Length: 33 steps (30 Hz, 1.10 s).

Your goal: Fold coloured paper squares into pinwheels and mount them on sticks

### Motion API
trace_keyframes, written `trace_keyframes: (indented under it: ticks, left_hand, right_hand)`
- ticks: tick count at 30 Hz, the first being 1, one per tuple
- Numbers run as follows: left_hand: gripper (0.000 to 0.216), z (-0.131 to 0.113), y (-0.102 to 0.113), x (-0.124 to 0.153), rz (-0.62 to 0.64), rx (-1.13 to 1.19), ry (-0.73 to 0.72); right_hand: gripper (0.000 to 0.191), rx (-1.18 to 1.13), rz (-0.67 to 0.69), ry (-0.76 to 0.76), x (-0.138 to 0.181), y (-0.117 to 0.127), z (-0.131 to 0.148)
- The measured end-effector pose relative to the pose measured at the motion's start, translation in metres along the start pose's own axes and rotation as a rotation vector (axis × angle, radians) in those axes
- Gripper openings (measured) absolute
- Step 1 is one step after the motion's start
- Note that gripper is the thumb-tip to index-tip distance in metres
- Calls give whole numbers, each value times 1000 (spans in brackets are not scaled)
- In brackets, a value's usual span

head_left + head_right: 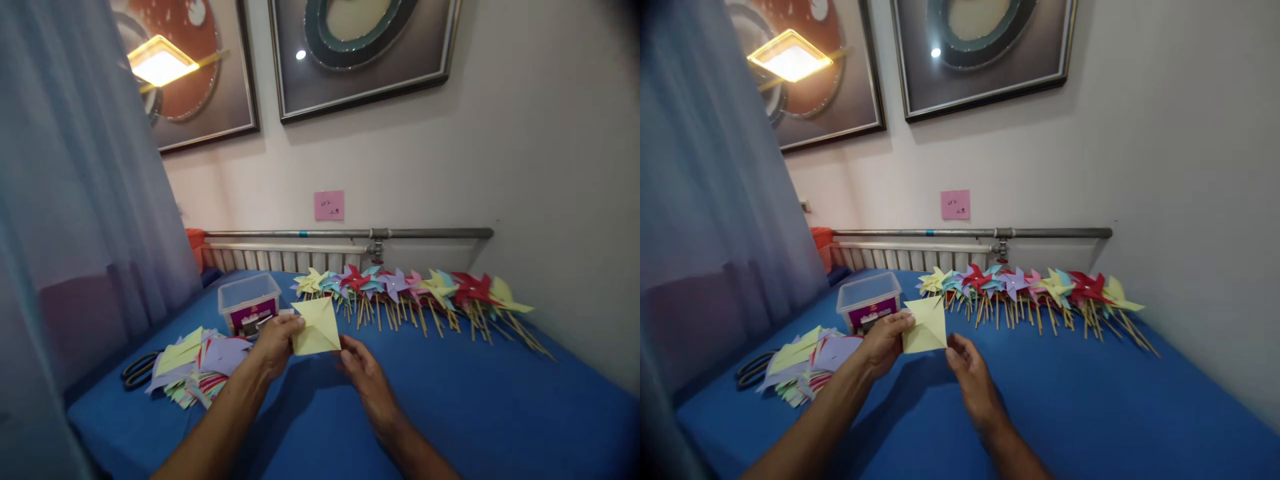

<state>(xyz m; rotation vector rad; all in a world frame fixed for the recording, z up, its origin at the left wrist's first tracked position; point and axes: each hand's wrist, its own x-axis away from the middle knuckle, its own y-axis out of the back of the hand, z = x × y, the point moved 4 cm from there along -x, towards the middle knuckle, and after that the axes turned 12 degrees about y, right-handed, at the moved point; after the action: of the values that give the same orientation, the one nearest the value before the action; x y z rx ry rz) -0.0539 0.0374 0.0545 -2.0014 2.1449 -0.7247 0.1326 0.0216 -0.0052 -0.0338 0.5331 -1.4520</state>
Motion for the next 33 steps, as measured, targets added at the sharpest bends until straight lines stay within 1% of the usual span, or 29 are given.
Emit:
trace_keyframes:
  ticks: [2, 5, 7, 10, 16, 23, 30, 33]
  left_hand:
    - [41, 17, -16, -21, 59, 20, 77]
    - [42, 39, -26, -38, 66, -35, 105]
    - [46, 51, -27, -41, 62, -70, 108]
    - [51, 64, -26, -37, 78, -89, 136]
    - [51, 65, -26, -31, 125, -60, 171]
    - [54, 70, -24, -34, 70, -140, 176]
    - [50, 71, -25, -35, 53, -214, 146]
    - [48, 70, -24, -36, 15, -227, 127]
  right_hand:
    - [59, -117, 8, -42, -1, 2, 8]
    - [56, -182, -23, -82, -3, 9, 13]
    - [51, -152, -63, -104, -5, 14, 10]
    - [46, -122, -101, -148, -5, 18, 1]
    - [43, -113, -158, -147, -4, 18, -3]
    - [45, -107, -134, -162, -2, 17, -2]
    - [50, -122, -134, -191, 0, 14, -3]
    - [50, -101, -118, -178, 0, 12, -2]
